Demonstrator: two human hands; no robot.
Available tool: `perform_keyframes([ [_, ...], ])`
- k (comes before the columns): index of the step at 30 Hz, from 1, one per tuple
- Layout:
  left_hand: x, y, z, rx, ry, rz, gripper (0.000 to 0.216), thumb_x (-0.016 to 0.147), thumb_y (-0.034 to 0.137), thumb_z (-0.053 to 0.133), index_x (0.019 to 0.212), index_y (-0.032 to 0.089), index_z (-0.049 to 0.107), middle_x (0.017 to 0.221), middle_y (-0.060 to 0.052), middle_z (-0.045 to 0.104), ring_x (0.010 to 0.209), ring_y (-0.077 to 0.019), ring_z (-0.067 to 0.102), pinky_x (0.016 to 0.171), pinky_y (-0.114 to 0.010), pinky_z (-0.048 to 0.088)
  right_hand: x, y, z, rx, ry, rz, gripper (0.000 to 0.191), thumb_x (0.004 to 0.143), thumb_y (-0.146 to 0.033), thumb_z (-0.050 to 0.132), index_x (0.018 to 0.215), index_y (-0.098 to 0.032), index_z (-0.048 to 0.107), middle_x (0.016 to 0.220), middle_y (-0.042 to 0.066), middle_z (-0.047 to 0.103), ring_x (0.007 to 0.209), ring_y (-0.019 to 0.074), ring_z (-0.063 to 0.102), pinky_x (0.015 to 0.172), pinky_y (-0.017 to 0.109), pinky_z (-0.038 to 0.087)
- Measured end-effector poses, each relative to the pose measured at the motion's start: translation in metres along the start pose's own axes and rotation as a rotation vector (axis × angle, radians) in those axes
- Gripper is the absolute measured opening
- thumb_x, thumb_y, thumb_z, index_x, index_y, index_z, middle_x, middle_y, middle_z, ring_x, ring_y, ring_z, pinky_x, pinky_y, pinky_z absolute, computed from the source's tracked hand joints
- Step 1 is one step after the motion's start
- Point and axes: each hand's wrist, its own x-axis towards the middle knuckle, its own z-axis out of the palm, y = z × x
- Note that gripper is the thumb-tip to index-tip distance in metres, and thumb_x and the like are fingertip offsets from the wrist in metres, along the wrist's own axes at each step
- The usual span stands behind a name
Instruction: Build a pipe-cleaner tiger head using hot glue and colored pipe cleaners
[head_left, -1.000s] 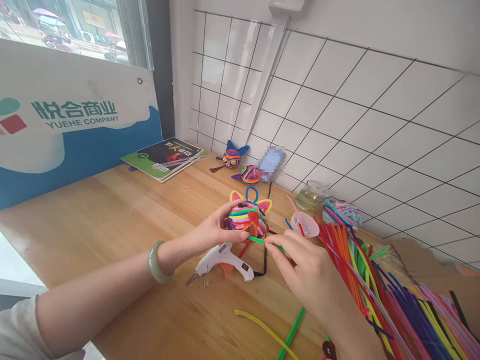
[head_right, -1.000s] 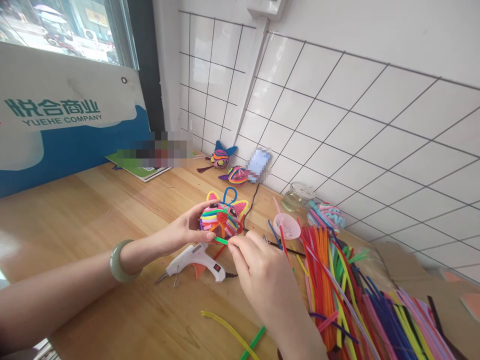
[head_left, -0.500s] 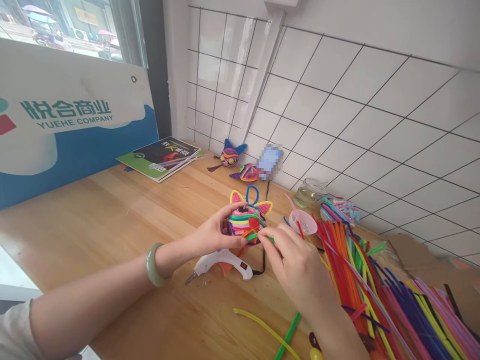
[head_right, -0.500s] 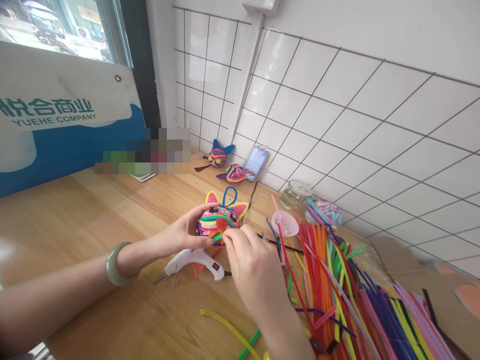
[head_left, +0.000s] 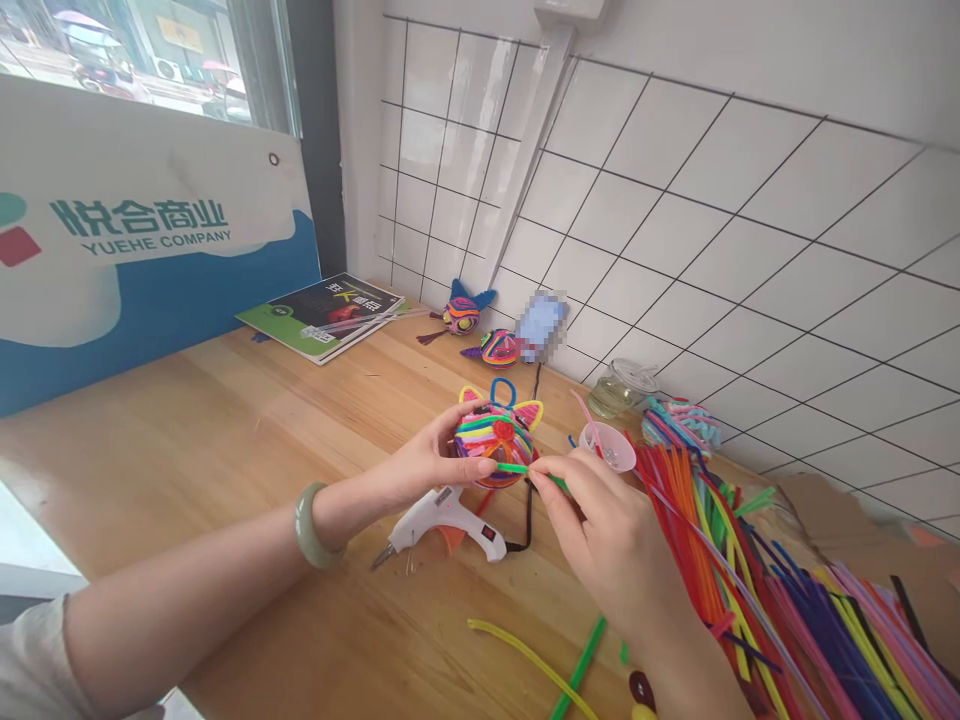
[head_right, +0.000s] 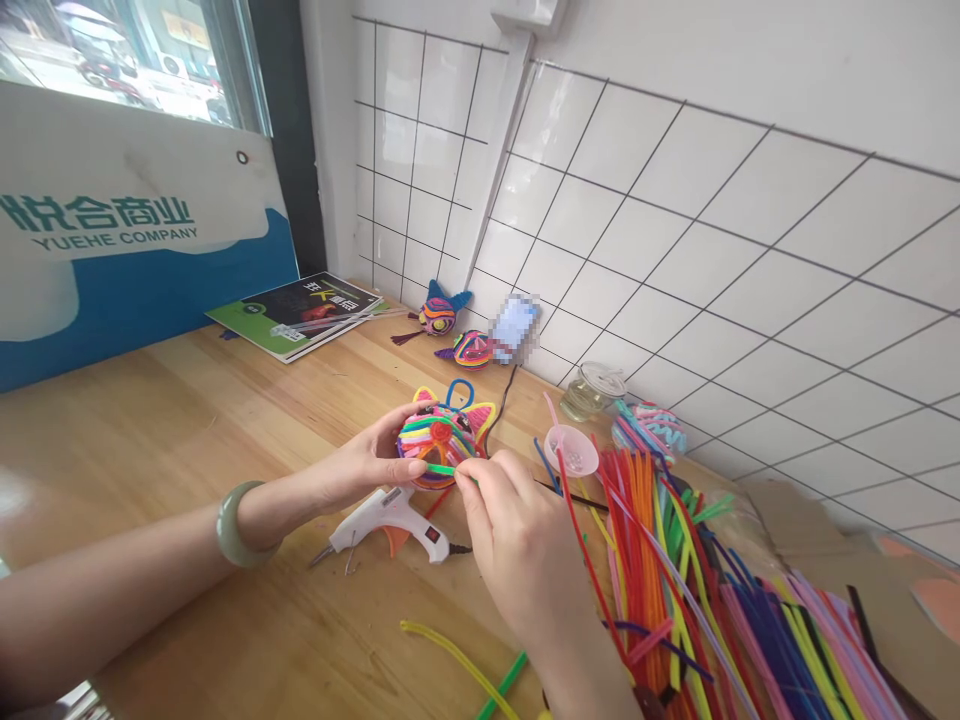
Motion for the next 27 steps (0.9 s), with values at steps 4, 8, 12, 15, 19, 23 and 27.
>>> perform_keyframes([
  [4, 0.000, 0.000, 0.000, 0.007, -0.006, -0.004, 0.069, 0.071, 0.021, 0.078, 0.132, 0.026, 0.046, 0.141, -0.011, 0.050, 0.124, -0.0313, 0.052, 0.100, -0.044, 0.044, 0.000, 0.001, 0.001, -0.009, -0.051, -0.011, 0.013, 0.094, -0.017, 0.049, 0.089, -0.016, 0.061, 0.075, 0.002, 0.057, 0.064, 0.0117, 0.058, 0.061, 0.024, 0.042],
  [8, 0.001, -0.002, 0.001, 0.037, -0.013, 0.026, 0.077, 0.065, 0.016, 0.082, 0.133, 0.023, 0.045, 0.132, -0.011, 0.057, 0.121, -0.0290, 0.055, 0.100, -0.041, 0.044, 0.000, 0.001, 0.004, -0.068, -0.041, -0.043, 0.015, 0.095, -0.018, 0.048, 0.087, -0.017, 0.062, 0.073, 0.001, 0.057, 0.063, 0.0123, 0.058, 0.058, 0.024, 0.042],
  [12, 0.002, -0.005, 0.001, 0.081, -0.042, 0.064, 0.079, 0.065, 0.014, 0.082, 0.133, 0.023, 0.043, 0.127, -0.011, 0.061, 0.118, -0.0274, 0.057, 0.098, -0.040, 0.046, 0.000, -0.001, 0.008, -0.104, -0.006, -0.050, 0.014, 0.094, -0.017, 0.049, 0.089, -0.015, 0.061, 0.076, 0.003, 0.059, 0.071, 0.0145, 0.062, 0.063, 0.025, 0.043],
  [15, 0.001, -0.006, 0.001, 0.083, -0.073, 0.079, 0.078, 0.066, 0.013, 0.080, 0.133, 0.024, 0.042, 0.126, -0.011, 0.061, 0.117, -0.0264, 0.058, 0.097, -0.039, 0.047, 0.001, -0.002, 0.011, -0.120, 0.025, -0.056, 0.014, 0.095, -0.018, 0.048, 0.089, -0.014, 0.061, 0.076, 0.004, 0.059, 0.071, 0.0151, 0.062, 0.063, 0.025, 0.043],
  [19, 0.001, -0.007, 0.003, 0.086, -0.066, 0.091, 0.077, 0.066, 0.012, 0.080, 0.132, 0.023, 0.043, 0.127, -0.011, 0.060, 0.116, -0.0262, 0.058, 0.094, -0.038, 0.049, 0.001, -0.004, 0.016, -0.134, 0.069, -0.059, 0.010, 0.094, -0.016, 0.050, 0.090, -0.015, 0.060, 0.075, 0.004, 0.060, 0.067, 0.0148, 0.060, 0.061, 0.026, 0.042],
  [23, 0.001, -0.007, 0.005, 0.067, -0.055, 0.103, 0.075, 0.065, 0.011, 0.080, 0.130, 0.023, 0.046, 0.129, -0.012, 0.058, 0.113, -0.0262, 0.060, 0.092, -0.037, 0.050, 0.001, -0.006, 0.022, -0.181, 0.112, -0.075, 0.007, 0.092, -0.013, 0.052, 0.091, -0.016, 0.059, 0.075, 0.004, 0.061, 0.069, 0.0157, 0.061, 0.060, 0.026, 0.041],
  [27, 0.002, -0.007, 0.005, 0.052, -0.007, 0.116, 0.074, 0.062, 0.010, 0.081, 0.128, 0.024, 0.049, 0.132, -0.011, 0.055, 0.112, -0.0270, 0.060, 0.090, -0.036, 0.051, 0.001, -0.009, 0.027, -0.184, 0.147, -0.068, 0.007, 0.091, -0.011, 0.054, 0.086, -0.015, 0.059, 0.072, 0.004, 0.060, 0.065, 0.0149, 0.059, 0.058, 0.027, 0.041],
])
